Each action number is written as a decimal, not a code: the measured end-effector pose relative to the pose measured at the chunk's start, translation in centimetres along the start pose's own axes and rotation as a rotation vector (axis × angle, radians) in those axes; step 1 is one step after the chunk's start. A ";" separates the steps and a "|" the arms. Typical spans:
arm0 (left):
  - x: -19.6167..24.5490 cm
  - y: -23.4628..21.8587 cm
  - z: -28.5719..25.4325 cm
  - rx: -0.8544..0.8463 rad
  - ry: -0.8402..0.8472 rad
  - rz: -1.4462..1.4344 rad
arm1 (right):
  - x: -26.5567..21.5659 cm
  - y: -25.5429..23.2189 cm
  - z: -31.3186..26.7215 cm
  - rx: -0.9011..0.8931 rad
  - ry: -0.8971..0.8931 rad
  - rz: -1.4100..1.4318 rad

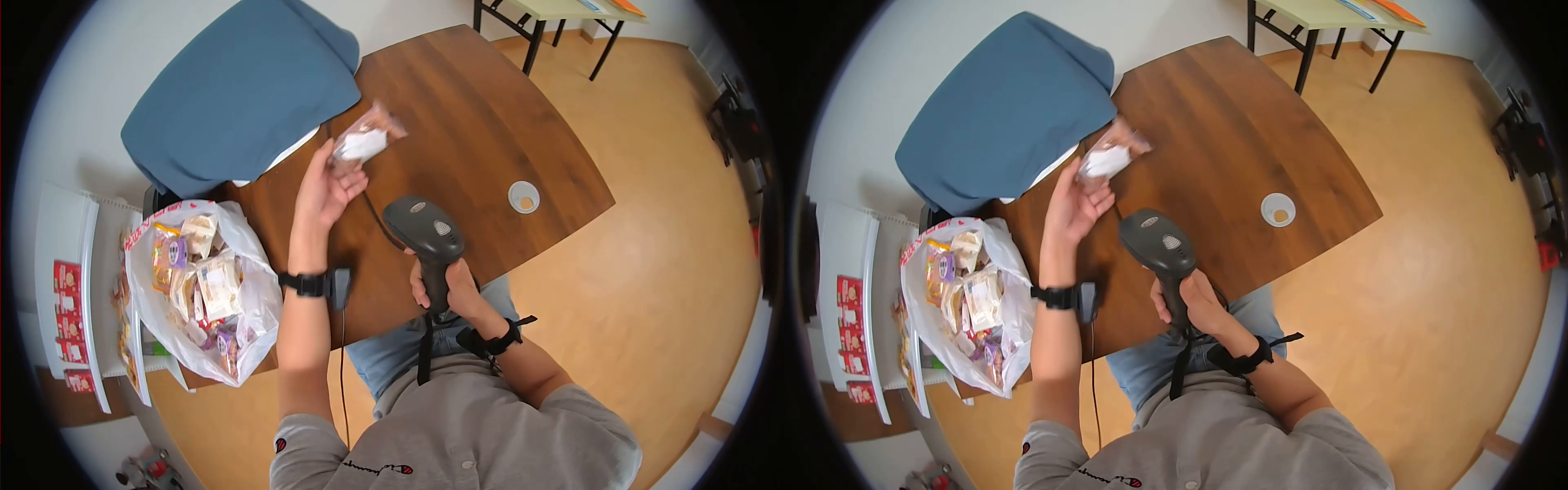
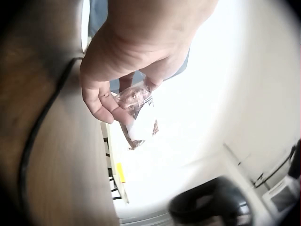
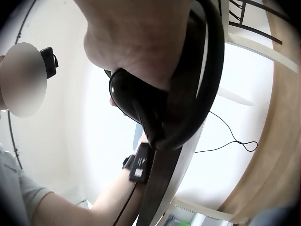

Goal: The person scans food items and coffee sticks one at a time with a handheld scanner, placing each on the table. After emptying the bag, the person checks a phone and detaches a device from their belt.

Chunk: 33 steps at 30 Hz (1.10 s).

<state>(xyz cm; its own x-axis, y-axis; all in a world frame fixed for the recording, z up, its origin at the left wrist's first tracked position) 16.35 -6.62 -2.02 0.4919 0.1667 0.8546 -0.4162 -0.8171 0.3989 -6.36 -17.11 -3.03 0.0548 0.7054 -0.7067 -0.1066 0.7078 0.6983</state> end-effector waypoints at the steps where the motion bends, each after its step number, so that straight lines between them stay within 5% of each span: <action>1: -0.5 -1.1 -1.6 -0.091 -0.032 -0.107 | 0.2 -0.2 -0.1 -0.006 -0.001 -0.017; 5: -2.1 -2.9 -7.1 -0.150 0.009 -0.384 | 0.1 0.1 -0.1 -0.048 -0.001 -0.058; 12: -2.6 -4.4 -8.1 -0.104 0.060 -0.463 | 0.7 -0.4 0.2 -0.020 0.005 -0.032; 21: -2.8 -3.6 -8.5 0.108 0.019 0.084 | 1.6 0.8 0.3 0.001 0.056 -0.064; 25: -2.5 -4.4 -9.0 0.180 0.065 0.110 | 1.9 0.5 0.1 -0.008 0.037 0.004; 33: -3.0 -3.4 -8.9 0.058 0.039 0.004 | 1.4 1.0 0.5 -0.017 0.041 -0.013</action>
<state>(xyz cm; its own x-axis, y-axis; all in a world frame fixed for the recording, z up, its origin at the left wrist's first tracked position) 9.43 0.59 -3.00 0.4595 0.1834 0.8691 -0.3728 -0.8483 0.3761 -5.94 -15.39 -3.28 0.0152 0.6939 -0.7199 -0.1226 0.7159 0.6874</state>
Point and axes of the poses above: each hand's wrist, its own z-axis towards the middle knuckle, its own y-axis out of the palm, x = y × z, the point moved 6 cm from there along z, towards the middle knuckle, and after that the axes turned 10 degrees about z, right-handed, at the moved point
